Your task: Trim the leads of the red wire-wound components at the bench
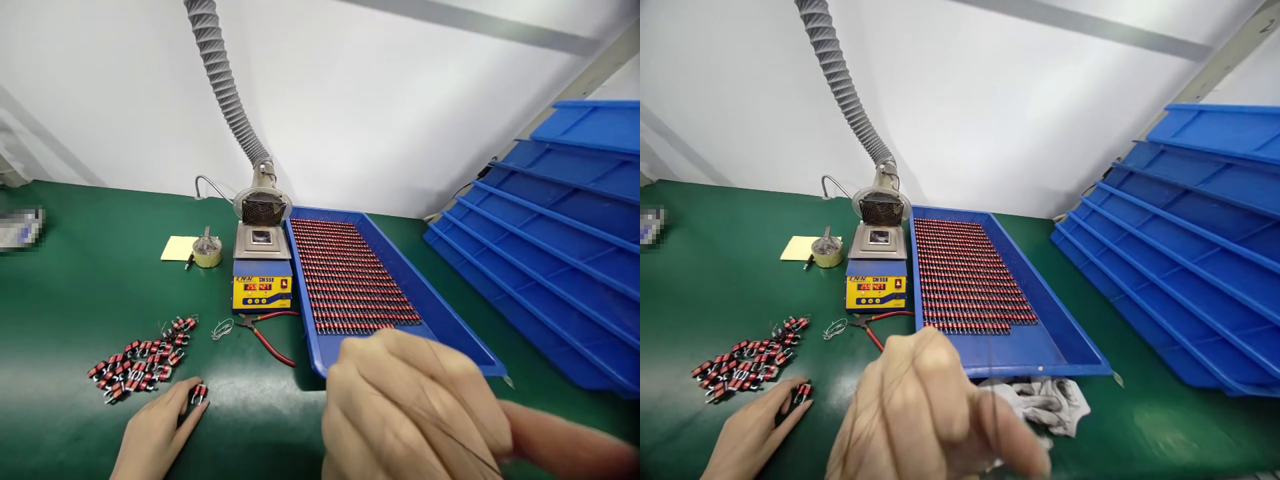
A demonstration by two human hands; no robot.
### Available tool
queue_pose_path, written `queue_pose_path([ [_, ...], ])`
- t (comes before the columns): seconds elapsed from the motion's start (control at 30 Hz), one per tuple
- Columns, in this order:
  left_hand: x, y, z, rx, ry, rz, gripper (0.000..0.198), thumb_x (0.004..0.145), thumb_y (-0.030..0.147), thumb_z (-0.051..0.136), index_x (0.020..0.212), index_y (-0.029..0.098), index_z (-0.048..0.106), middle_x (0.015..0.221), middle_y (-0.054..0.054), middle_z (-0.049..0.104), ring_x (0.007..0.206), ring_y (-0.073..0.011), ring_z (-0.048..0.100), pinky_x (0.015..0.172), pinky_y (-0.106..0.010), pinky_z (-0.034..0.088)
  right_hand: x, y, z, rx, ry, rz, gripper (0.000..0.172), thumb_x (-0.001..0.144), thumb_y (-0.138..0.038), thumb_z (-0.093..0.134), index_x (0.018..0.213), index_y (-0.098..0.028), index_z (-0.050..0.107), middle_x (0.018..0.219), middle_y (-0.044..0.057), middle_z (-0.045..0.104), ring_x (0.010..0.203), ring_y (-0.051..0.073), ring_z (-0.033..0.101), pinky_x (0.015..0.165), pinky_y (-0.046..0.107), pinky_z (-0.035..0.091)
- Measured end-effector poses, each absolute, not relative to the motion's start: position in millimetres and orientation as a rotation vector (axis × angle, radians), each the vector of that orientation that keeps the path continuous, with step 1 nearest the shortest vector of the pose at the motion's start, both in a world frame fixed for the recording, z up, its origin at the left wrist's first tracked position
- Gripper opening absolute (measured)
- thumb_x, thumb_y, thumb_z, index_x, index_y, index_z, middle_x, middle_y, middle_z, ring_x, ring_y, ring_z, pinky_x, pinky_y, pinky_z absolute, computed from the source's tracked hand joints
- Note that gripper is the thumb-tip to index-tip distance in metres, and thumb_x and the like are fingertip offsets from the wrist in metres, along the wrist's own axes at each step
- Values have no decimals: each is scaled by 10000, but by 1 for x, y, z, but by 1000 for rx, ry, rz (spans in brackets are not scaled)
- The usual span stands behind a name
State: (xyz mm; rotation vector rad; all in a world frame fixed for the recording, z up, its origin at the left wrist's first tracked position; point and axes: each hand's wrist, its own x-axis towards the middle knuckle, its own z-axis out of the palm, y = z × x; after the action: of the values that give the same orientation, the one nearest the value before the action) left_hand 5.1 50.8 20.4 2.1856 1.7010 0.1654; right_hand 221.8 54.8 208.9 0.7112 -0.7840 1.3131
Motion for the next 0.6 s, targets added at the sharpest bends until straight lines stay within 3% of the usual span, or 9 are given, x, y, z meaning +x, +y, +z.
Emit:
queue_pose_path([
  [0.17, 2, 52, 20, 2171, 1585, 183, 356, 870, 448, 390, 1149, 273, 523, 844, 3, 640, 727, -163, 633, 637, -235, 436, 237, 63, 212, 214, -387, 1420, 479, 738, -327, 585, 489, -208, 193, 388, -101, 270, 350, 29, 260, 347, 94, 356],
  [0.27, 3, 56, 29, 2109, 1498, 153, 254, 862, 375, 418, 1039, 289, 578, 925, 9, 644, 774, -155, 630, 662, -224, 438, 246, 74, 209, -78, -388, 1319, 502, 757, -358, 586, 518, -203, 172, 407, -95, 212, 375, 57, 212, 373, 118, 378],
  [0.37, 4, 61, 49, 2062, 1410, 85, 177, 817, 324, 499, 942, 284, 619, 820, 23, 646, 744, -156, 615, 650, -217, 428, 249, 82, 204, -146, -412, 1292, 471, 779, -370, 560, 526, -205, 198, 438, -87, 190, 406, 74, 214, 409, 137, 387],
  [0.6, 10, 81, 132, 2081, 1217, 227, 216, 808, 439, 535, 954, 304, 620, 879, 28, 618, 734, -142, 555, 684, -220, 421, 247, 84, 201, -91, -391, 1342, 391, 785, -362, 549, 537, -198, 296, 467, -83, 226, 433, 72, 255, 458, 150, 380],
])
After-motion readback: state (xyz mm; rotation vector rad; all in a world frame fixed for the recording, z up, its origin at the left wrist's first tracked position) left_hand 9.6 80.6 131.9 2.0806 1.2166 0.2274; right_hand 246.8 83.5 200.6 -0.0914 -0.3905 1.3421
